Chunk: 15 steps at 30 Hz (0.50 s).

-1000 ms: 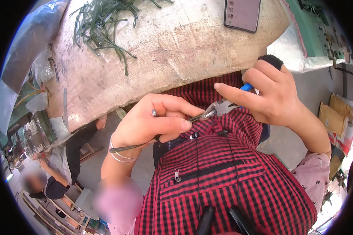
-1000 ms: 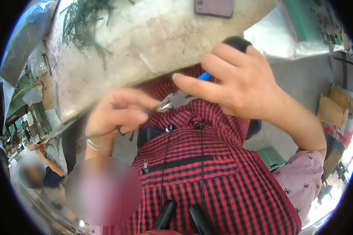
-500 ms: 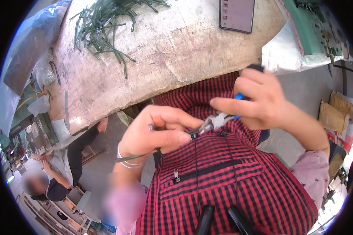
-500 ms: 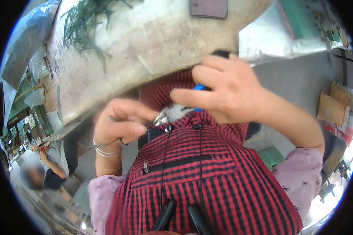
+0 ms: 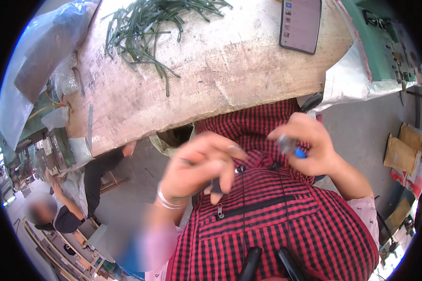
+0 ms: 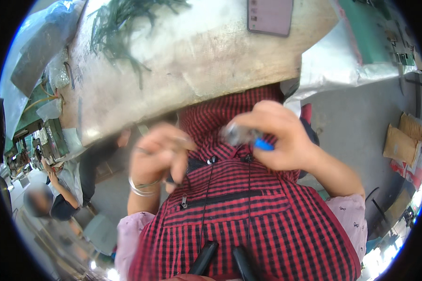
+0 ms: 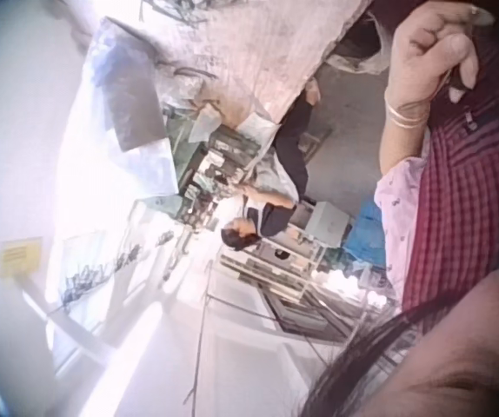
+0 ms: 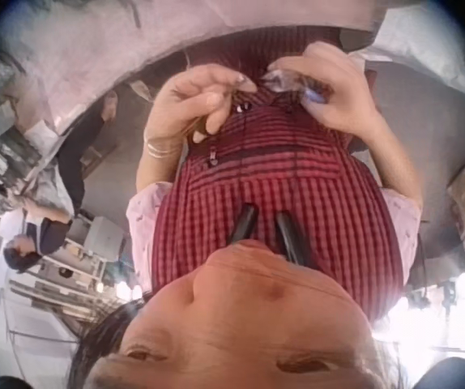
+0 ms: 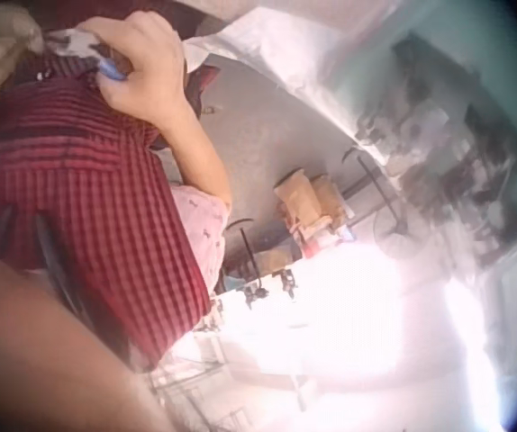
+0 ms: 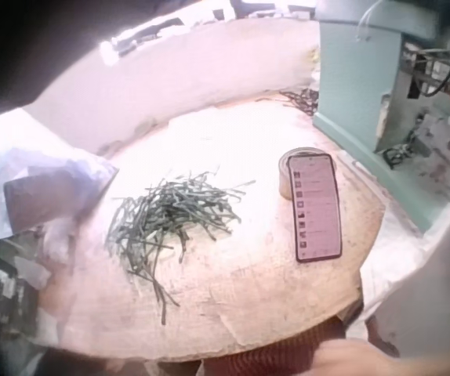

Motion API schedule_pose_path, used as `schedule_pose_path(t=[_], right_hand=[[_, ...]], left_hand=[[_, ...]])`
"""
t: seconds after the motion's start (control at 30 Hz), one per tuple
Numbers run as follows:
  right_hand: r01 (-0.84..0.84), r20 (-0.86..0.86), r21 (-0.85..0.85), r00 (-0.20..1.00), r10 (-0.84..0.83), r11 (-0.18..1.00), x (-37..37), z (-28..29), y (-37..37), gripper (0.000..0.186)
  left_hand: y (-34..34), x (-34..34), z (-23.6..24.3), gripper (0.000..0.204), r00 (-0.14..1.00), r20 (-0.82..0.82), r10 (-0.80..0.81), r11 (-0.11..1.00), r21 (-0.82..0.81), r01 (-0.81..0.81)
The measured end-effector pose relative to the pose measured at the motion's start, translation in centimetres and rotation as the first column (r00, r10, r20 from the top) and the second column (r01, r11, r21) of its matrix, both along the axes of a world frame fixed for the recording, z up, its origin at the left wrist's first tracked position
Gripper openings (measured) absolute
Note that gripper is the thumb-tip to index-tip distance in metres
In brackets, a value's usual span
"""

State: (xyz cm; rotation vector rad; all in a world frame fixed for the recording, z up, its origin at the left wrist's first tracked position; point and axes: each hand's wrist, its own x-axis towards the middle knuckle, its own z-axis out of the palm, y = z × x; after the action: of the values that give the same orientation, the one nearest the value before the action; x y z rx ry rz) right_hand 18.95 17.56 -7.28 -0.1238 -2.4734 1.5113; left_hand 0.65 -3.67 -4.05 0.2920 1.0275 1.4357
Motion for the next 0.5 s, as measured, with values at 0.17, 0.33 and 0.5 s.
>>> schedule_pose_path(t=[0.17, 0.33, 0.5], right_hand=[[0.14, 0.116, -0.057, 0.984, -0.132, 0.989, 1.0, 0.0, -0.2, 0.049], [0.017, 0.194, -0.027, 0.981, -0.011, 0.999, 0.1, 0.7, -1.9, 0.049], [0.163, 0.281, -0.438, 0.959, -0.038, 0.884, 1.2, 0.0, -3.0, 0.054]], left_hand=[[-0.2, -9.7, 0.0, 0.012, 0.259, -0.957, 0.13, 0.896, 0.002, -0.445], [3.0, -16.9, -5.8, 0.021, -0.535, -0.841, -0.08, 0.956, 0.088, -0.28], [8.4, -12.5, -6.3, 0.024, -0.423, -0.898, 0.116, 0.984, 0.162, -0.075]])
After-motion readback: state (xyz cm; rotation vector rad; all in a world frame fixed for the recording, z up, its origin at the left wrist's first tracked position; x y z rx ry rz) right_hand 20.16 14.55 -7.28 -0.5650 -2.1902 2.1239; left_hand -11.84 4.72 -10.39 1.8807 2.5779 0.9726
